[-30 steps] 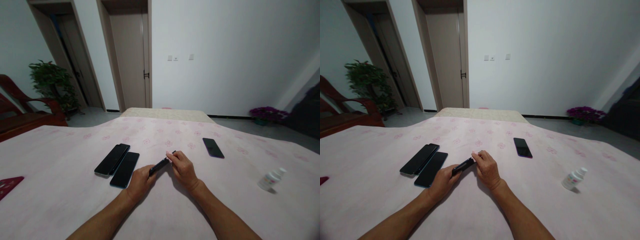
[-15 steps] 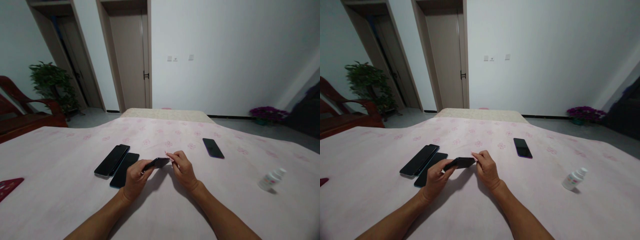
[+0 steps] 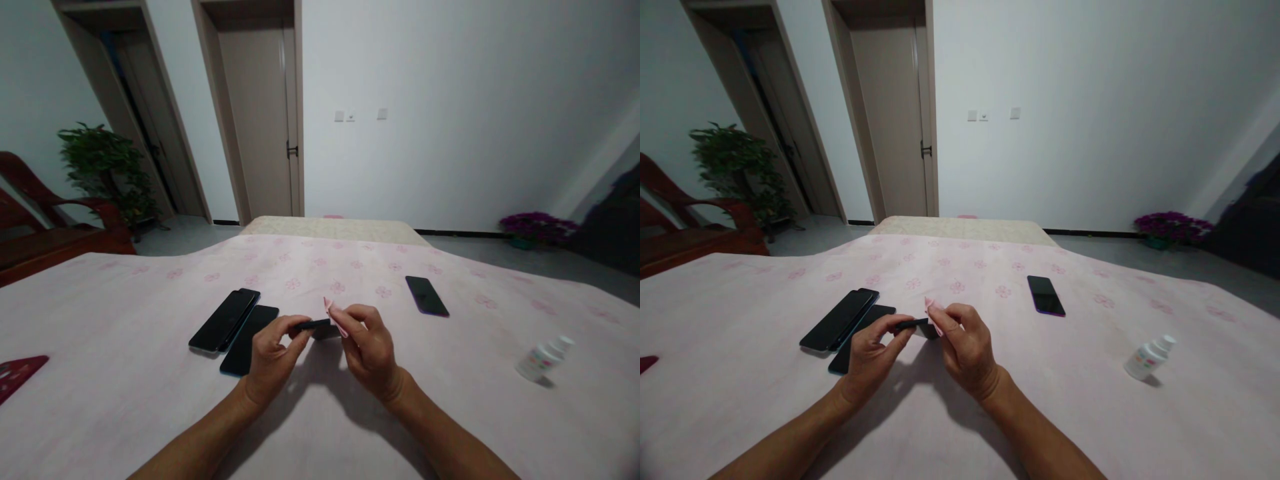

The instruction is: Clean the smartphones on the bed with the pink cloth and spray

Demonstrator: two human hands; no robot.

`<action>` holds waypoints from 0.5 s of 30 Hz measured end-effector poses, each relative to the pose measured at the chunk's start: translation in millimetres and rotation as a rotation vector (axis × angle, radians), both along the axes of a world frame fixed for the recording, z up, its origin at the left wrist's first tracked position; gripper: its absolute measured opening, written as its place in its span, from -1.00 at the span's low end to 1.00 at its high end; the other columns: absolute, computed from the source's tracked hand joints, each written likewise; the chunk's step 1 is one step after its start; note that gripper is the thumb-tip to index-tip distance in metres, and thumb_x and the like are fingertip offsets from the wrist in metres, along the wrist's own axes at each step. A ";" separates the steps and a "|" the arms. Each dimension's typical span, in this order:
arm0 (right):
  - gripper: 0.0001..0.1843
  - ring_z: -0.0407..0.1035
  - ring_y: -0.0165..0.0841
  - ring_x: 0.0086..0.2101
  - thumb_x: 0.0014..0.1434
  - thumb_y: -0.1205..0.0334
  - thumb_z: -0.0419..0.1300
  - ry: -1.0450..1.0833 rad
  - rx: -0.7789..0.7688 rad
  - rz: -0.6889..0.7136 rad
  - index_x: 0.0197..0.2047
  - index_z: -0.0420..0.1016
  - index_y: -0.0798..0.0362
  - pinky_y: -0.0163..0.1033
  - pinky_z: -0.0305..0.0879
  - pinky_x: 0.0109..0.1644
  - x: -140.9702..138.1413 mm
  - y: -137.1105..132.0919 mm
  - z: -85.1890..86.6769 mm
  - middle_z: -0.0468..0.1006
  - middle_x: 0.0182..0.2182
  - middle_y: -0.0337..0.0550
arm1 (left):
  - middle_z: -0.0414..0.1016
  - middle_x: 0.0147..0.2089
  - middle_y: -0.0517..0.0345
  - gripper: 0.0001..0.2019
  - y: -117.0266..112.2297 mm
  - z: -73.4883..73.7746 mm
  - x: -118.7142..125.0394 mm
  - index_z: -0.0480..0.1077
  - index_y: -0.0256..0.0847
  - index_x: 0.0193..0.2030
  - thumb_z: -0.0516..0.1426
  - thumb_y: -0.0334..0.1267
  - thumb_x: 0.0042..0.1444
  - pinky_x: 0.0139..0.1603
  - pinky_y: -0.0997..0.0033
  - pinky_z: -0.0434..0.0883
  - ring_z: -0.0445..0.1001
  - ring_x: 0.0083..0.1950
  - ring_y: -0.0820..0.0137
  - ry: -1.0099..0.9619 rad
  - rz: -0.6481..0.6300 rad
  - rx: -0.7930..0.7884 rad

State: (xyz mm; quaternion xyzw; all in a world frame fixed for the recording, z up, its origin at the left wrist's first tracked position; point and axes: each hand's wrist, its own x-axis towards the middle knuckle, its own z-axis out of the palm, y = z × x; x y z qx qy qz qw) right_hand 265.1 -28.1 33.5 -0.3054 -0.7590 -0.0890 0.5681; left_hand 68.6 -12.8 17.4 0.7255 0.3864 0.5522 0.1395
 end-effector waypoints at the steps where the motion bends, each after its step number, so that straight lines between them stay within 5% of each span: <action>1: -0.35 0.45 -0.29 -0.13 0.25 0.54 0.09 -0.022 0.030 -0.005 0.33 0.31 -0.19 -0.15 0.52 -0.09 -0.2 -1.8 2.0 0.46 -0.11 -0.07 | 0.64 -0.25 0.14 -0.86 -0.3 0.6 0.1 0.55 -0.15 -0.14 0.24 -0.20 0.21 -0.21 0.45 0.49 0.56 -0.28 0.42 -0.002 -0.007 -0.003; 9: -0.54 0.46 -0.22 -0.21 0.24 0.48 0.22 -0.301 0.173 -0.226 0.18 0.44 0.02 -0.12 0.46 -0.18 -11.2 -17.7 18.7 0.58 -0.20 -0.01 | 0.63 -0.35 0.21 -0.90 -2.5 7.7 1.8 0.59 -0.14 -0.20 0.27 -0.25 0.15 -0.30 0.53 0.48 0.51 -0.40 0.48 -0.043 -0.033 -0.005; 15: -0.57 0.42 -0.25 -0.29 0.27 0.46 0.18 -0.361 0.194 -0.277 0.18 0.43 -0.02 -0.12 0.40 -0.24 -15.6 -20.2 18.2 0.59 -0.21 -0.03 | 0.63 -0.37 0.21 -0.90 -1.1 4.2 1.3 0.61 -0.13 -0.22 0.27 -0.24 0.14 -0.32 0.53 0.49 0.52 -0.42 0.47 -0.037 -0.022 -0.024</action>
